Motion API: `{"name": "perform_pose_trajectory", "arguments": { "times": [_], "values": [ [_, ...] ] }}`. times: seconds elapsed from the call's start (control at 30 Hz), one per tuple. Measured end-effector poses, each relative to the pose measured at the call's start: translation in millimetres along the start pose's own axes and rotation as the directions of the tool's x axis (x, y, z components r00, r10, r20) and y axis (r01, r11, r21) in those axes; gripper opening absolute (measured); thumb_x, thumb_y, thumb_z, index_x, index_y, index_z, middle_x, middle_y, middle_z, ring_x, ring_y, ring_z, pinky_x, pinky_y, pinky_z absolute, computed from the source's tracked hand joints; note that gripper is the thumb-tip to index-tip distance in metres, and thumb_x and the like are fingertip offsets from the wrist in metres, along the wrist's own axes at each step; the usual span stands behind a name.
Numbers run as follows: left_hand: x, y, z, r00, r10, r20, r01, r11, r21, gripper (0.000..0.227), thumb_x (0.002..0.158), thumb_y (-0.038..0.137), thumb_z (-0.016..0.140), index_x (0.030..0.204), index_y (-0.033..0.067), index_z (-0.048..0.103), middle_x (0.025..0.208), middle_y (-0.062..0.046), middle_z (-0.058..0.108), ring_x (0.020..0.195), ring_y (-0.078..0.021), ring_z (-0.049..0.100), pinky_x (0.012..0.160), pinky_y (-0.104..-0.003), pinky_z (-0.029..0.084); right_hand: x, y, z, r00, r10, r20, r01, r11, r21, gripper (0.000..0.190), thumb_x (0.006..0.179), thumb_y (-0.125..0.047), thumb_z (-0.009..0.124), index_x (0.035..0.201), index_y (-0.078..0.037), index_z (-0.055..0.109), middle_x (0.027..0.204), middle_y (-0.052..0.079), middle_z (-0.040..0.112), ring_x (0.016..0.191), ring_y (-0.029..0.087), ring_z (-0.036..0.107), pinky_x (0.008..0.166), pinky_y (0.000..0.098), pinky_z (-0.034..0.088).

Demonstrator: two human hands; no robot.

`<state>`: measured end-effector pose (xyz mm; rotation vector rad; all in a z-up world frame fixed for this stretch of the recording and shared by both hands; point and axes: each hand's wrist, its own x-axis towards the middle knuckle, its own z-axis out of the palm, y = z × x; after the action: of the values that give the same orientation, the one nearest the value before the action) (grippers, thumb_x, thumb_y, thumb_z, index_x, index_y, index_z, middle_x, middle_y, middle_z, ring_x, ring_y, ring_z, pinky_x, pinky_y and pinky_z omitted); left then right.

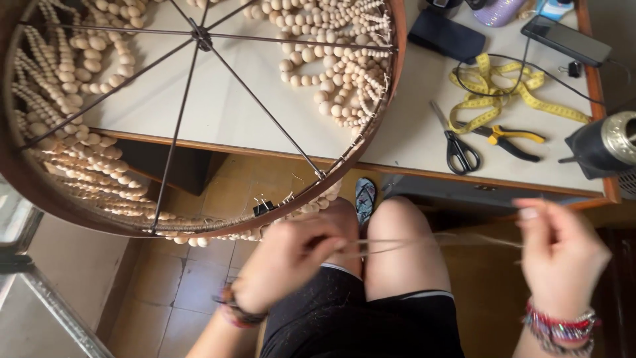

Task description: Secure strings of wooden beads to a circular frame using twine

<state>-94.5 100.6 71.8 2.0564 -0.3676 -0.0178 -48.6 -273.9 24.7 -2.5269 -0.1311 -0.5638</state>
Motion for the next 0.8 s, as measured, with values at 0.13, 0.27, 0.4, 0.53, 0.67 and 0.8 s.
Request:
{"name": "perform_pose_trajectory", "arguments": {
  "times": [0.13,0.27,0.4,0.53,0.67,0.8],
  "values": [
    [19.3,13.8,49.9,0.955,0.255,-0.153,-0.245,0.966,0.084,0.010,0.090,0.013,0.072,0.081,0.0145,0.072,0.076,-0.002,0.071,0.075,-0.0272,0.061,0.072,-0.039,0.046,0.1,-92.7,9.1,0.840,0.001,0.542,-0.320,0.809,0.494,0.036,0.093,-0.025,0.057,0.118,-0.010,0.078,0.128,0.005,0.079,0.124,0.016,0.069,0.098,0.0314,0.052],
    [20.6,13.5,45.5,0.999,0.024,-0.031,-0.022,0.999,0.038,0.014,0.095,0.021,0.063,0.085,0.0162,0.071,0.083,-0.002,0.075,0.074,-0.0217,0.071,0.071,-0.036,0.053,3.9,-52.2,20.7,0.807,-0.162,0.568,-0.071,0.928,0.366,0.021,0.087,-0.028,0.073,0.099,-0.013,0.082,0.095,-0.003,0.081,0.081,0.009,0.075,0.076,0.0240,0.056],
    [8.4,-14.6,6.2,0.969,-0.186,-0.163,0.192,0.981,0.020,0.016,0.094,0.025,0.070,0.090,0.0105,0.077,0.085,-0.002,0.078,0.072,-0.0158,0.072,0.067,-0.030,0.054,7.1,86.7,11.3,0.989,-0.065,0.131,0.135,0.754,-0.643,0.020,0.118,-0.050,0.068,0.118,-0.034,0.080,0.095,-0.005,0.075,0.085,0.022,0.073,0.070,0.0377,0.054],
    [16.0,-4.0,18.6,0.969,-0.192,-0.153,0.204,0.976,0.070,0.019,0.095,0.026,0.068,0.085,0.0116,0.075,0.079,-0.002,0.074,0.068,-0.0181,0.067,0.064,-0.032,0.050,11.3,30.9,14.0,0.994,-0.103,0.048,0.113,0.867,-0.485,0.008,0.121,-0.023,0.080,0.128,-0.024,0.084,0.106,0.005,0.072,0.098,0.029,0.069,0.086,0.0416,0.054],
    [25.8,10.3,58.7,0.994,0.088,-0.059,-0.080,0.989,0.120,0.019,0.097,0.026,0.064,0.082,0.0175,0.071,0.077,0.000,0.074,0.070,-0.0230,0.068,0.067,-0.037,0.051,-7.7,-76.2,21.9,0.822,-0.006,0.570,-0.206,0.929,0.307,0.039,0.091,-0.026,0.061,0.128,-0.019,0.073,0.116,-0.002,0.078,0.101,0.010,0.071,0.094,0.0259,0.046],
    [18.1,25.6,5.0,0.973,-0.232,-0.001,0.232,0.972,-0.025,0.025,0.097,0.033,0.064,0.077,0.0193,0.072,0.075,0.005,0.077,0.072,-0.0134,0.072,0.071,-0.029,0.052,12.5,-37.4,4.8,0.955,0.037,0.293,-0.026,0.999,-0.041,0.016,0.102,-0.014,0.067,0.109,-0.021,0.080,0.107,-0.005,0.078,0.093,0.015,0.072,0.099,0.0312,0.051]
  ]
}}
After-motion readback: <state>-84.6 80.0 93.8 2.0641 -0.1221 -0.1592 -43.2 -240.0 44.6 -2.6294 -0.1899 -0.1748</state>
